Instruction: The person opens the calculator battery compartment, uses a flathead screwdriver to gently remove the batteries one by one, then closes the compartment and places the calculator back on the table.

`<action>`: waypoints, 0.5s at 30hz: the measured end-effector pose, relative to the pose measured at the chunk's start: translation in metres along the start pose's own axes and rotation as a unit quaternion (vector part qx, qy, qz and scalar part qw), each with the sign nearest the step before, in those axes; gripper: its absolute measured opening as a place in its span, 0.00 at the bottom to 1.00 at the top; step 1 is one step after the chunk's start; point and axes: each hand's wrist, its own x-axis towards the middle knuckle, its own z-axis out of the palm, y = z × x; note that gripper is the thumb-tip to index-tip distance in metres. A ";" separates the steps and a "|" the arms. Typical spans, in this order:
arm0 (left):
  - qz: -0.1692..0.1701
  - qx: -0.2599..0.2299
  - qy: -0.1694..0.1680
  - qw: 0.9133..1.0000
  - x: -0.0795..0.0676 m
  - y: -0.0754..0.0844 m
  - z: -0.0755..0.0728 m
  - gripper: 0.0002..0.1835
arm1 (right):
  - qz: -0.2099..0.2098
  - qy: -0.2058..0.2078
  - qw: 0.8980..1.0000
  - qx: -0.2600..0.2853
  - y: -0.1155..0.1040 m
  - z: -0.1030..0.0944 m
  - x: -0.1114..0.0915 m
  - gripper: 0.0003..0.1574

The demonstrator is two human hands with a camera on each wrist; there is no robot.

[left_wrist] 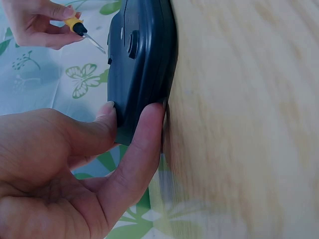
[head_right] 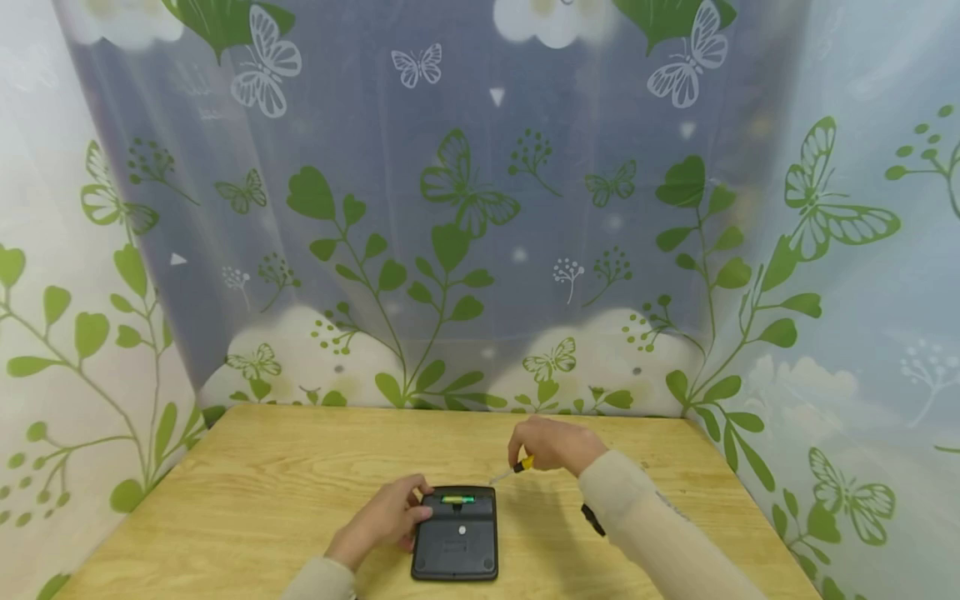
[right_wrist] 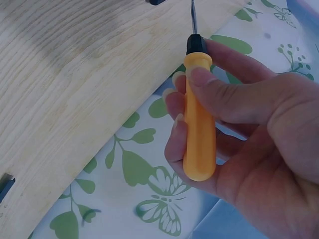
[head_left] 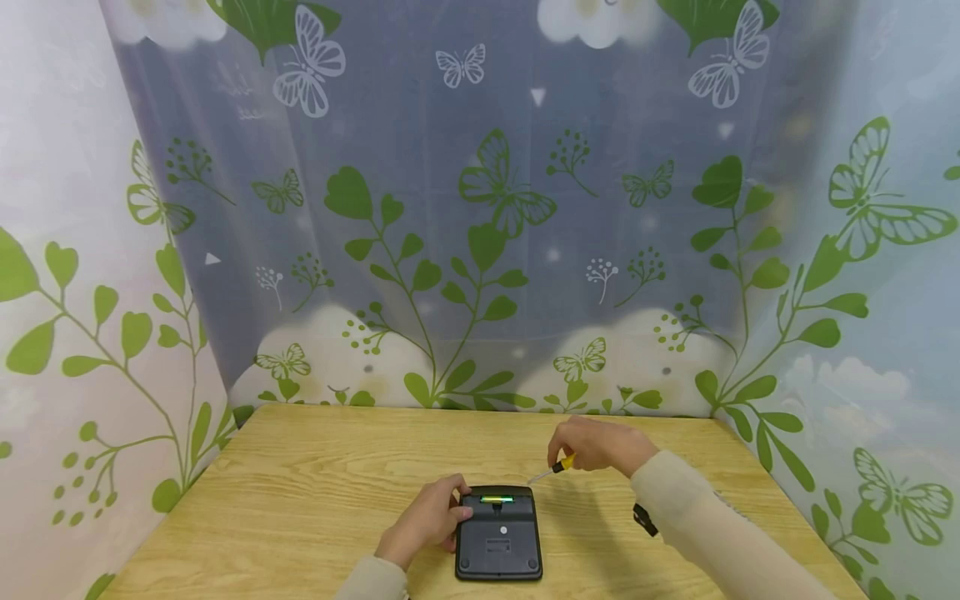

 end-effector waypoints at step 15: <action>0.004 0.000 0.000 1.000 0.000 0.000 -0.001 0.10 | -0.002 -0.015 1.000 -0.020 -0.015 0.000 0.008 0.22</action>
